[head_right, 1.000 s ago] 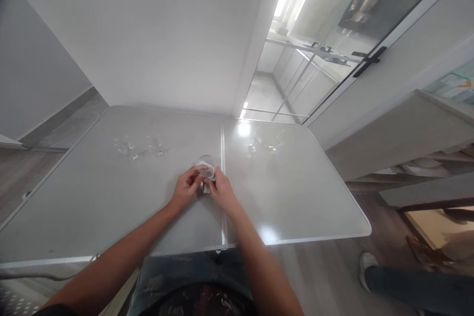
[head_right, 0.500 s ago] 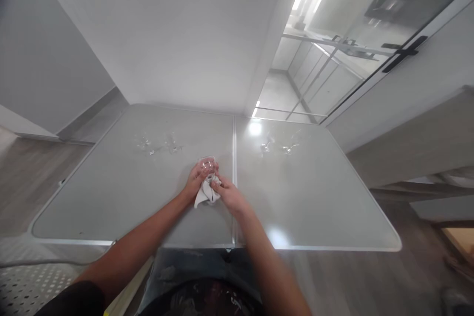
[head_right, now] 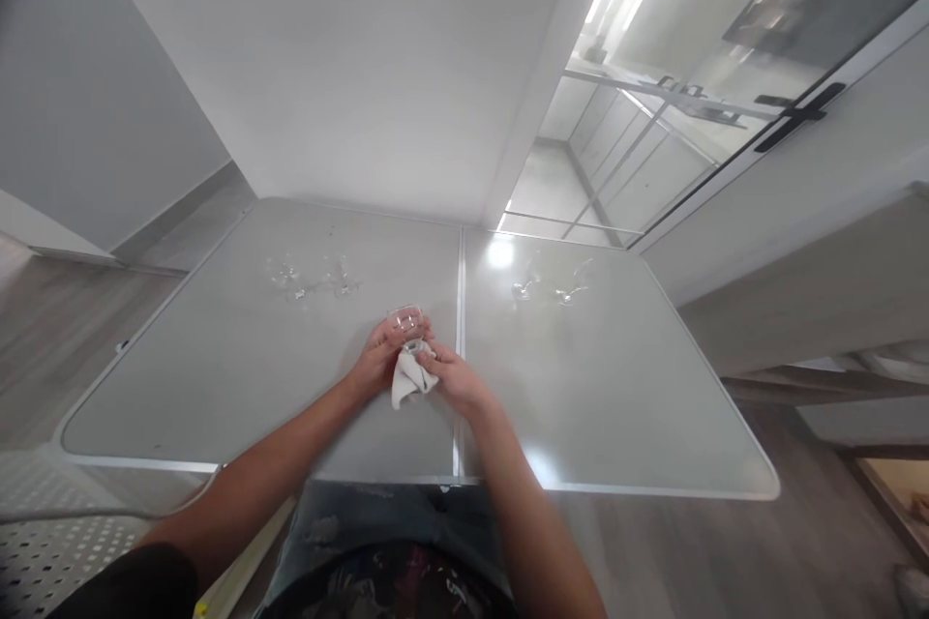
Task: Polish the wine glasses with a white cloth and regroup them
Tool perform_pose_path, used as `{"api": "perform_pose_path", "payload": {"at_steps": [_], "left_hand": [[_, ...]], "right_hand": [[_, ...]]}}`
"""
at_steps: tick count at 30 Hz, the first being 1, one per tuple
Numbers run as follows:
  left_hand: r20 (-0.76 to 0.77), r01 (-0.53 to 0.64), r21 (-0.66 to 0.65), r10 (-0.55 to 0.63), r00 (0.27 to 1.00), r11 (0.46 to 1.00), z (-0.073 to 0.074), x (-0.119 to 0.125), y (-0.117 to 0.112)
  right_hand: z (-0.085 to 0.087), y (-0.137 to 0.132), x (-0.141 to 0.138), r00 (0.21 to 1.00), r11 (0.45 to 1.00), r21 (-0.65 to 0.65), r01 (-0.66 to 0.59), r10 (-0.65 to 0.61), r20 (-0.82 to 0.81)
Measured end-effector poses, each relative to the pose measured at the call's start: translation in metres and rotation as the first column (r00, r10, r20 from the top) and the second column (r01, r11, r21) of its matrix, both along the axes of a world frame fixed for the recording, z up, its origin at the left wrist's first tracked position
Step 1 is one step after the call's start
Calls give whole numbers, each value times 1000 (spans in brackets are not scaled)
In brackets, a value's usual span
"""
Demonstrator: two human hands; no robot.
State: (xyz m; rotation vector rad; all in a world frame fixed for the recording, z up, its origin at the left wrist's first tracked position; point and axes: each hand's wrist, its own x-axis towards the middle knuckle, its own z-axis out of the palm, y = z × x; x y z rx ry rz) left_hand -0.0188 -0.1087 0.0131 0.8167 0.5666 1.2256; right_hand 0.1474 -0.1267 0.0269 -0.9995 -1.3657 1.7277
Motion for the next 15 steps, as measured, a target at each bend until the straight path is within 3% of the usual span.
{"api": "perform_pose_path", "payload": {"at_steps": [2, 4, 6, 9, 11, 13, 15], "left_hand": [[-15, -55, 33, 56, 998, 998, -6, 4, 2], [-7, -76, 69, 77, 997, 995, -10, 7, 5], [2, -68, 87, 68, 998, 994, -11, 9, 6], [-2, -22, 83, 22, 1000, 996, -7, 9, 6], [0, 4, 77, -4, 1000, 997, -2, 8, 5], [1, -11, 91, 11, 1000, 996, 5, 6, 4], [-9, -63, 122, 64, 998, 991, 12, 4, 4]], "right_hand": [[0, 1, 3, 956, 960, 260, 108, -172, 236], [-1, 2, 5, 848, 866, 473, 161, -366, 382], [-3, 4, 7, 803, 835, 514, 197, -438, 404], [-5, 7, 7, 925, 936, 258, 240, -301, 232], [-8, 10, 7, 959, 959, 28, 281, -282, 11], [-12, 12, 6, 876, 892, -107, 439, -452, -170], [-16, 12, 4, 702, 754, -146, 641, -652, -286]]}}
